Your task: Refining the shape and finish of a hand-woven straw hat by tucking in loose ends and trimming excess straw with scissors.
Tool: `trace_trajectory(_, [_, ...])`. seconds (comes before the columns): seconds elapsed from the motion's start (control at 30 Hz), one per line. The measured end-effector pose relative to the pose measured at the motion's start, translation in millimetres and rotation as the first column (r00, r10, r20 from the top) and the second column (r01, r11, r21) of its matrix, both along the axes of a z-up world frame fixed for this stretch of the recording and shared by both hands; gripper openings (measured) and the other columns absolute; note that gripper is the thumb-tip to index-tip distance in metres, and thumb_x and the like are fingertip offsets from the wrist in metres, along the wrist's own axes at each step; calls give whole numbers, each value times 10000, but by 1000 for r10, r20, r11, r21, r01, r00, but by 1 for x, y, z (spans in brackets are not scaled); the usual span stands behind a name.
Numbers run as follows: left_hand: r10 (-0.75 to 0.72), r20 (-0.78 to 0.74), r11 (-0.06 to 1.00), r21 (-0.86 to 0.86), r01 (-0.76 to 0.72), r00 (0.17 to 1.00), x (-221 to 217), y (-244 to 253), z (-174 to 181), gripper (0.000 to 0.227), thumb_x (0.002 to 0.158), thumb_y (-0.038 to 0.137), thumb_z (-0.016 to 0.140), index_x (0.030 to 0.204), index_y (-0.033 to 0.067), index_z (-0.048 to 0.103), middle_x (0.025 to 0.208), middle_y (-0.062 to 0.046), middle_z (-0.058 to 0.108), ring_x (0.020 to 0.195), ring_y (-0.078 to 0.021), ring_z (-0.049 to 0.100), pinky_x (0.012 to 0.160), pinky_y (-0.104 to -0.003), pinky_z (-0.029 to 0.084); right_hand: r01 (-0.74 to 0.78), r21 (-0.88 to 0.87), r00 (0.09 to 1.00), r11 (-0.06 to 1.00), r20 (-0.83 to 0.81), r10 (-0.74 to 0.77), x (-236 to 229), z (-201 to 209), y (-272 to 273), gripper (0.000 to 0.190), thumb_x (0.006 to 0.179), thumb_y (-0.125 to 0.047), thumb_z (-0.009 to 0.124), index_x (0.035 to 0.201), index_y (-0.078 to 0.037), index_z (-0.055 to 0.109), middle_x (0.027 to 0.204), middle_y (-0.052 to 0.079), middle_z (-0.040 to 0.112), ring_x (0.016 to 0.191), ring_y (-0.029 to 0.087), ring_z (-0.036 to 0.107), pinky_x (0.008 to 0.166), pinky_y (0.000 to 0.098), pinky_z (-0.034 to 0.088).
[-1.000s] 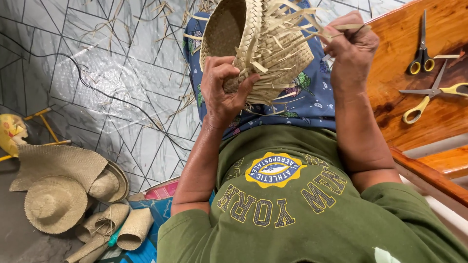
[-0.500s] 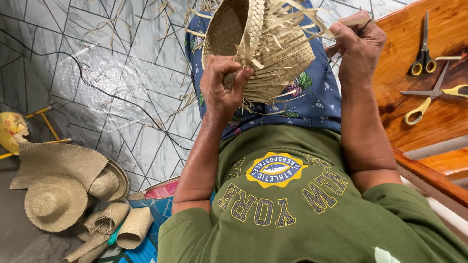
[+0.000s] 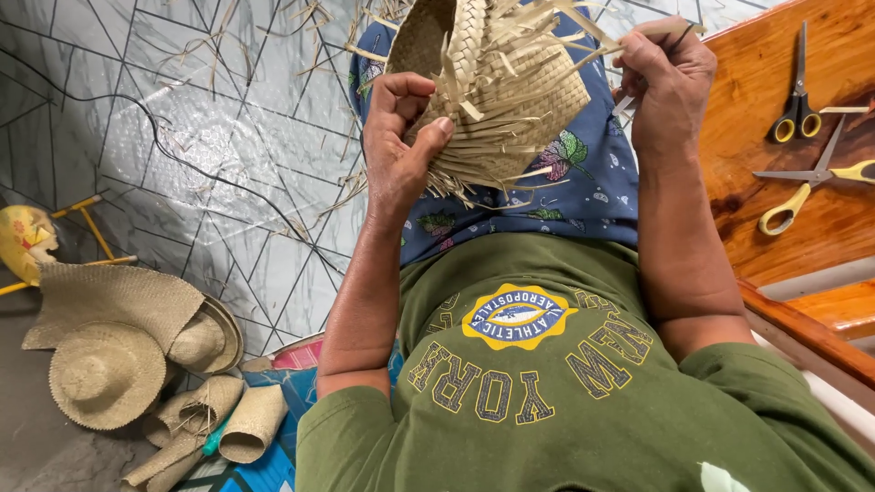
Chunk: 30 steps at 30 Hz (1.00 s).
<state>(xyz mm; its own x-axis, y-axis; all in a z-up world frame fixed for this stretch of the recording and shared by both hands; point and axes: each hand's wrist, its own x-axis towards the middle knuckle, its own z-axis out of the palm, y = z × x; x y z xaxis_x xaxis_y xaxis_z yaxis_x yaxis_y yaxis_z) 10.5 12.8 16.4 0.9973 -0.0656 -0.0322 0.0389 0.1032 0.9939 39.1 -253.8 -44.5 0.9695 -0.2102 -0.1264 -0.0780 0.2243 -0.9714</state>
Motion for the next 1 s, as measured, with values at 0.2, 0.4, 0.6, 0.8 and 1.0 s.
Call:
trace_trajectory(0.2, [-26, -27, 999, -24, 26, 999, 2, -5, 4, 310, 793, 13, 549, 1086, 55, 455, 957, -66, 534, 874, -129, 520, 784, -245, 438, -195, 43, 975, 980, 121, 189, -8, 20, 24, 203, 831, -73, 761, 982, -86, 627, 908, 19, 655, 765, 67, 599, 764, 181, 524])
trace_trajectory(0.4, [-26, 10, 1000, -2, 26, 1000, 3, 0, 0, 314, 811, -28, 584, 1080, 68, 454, 946, -54, 546, 850, -116, 534, 767, -230, 460, -427, 165, 900, 889, 171, 400, -14, 40, 34, 434, 731, -239, 774, 1075, -51, 588, 1004, 40, 621, 908, 95, 631, 861, 160, 529])
trace_trajectory(0.6, [-76, -48, 997, 17, 76, 996, 7, -1, 3, 325, 831, -19, 613, 1102, 70, 456, 906, -86, 614, 790, -122, 579, 715, -220, 475, -257, -578, 818, 774, 297, 493, -19, 45, 50, 480, 733, -253, 824, 1106, -47, 604, 1050, 96, 412, 1044, 243, 429, 929, 381, 418])
trace_trajectory(0.8, [-101, -66, 995, -7, 100, 993, 9, -3, 0, 350, 820, -9, 664, 1109, 64, 480, 872, -68, 636, 736, -100, 568, 689, -205, 438, 24, -699, 809, 715, 433, 397, -15, 50, 79, 203, 819, -154, 787, 860, -18, 642, 953, 95, 535, 999, 251, 444, 979, 437, 242])
trace_trajectory(1.0, [-92, -78, 994, -71, 87, 993, 12, 2, -3, 348, 801, -34, 688, 1083, 58, 507, 812, -66, 644, 665, -83, 539, 621, -185, 417, 17, -656, 806, 754, 455, 378, -6, 54, 88, 23, 832, 13, 628, 830, 28, 611, 899, 107, 390, 958, 274, 393, 843, 411, 347])
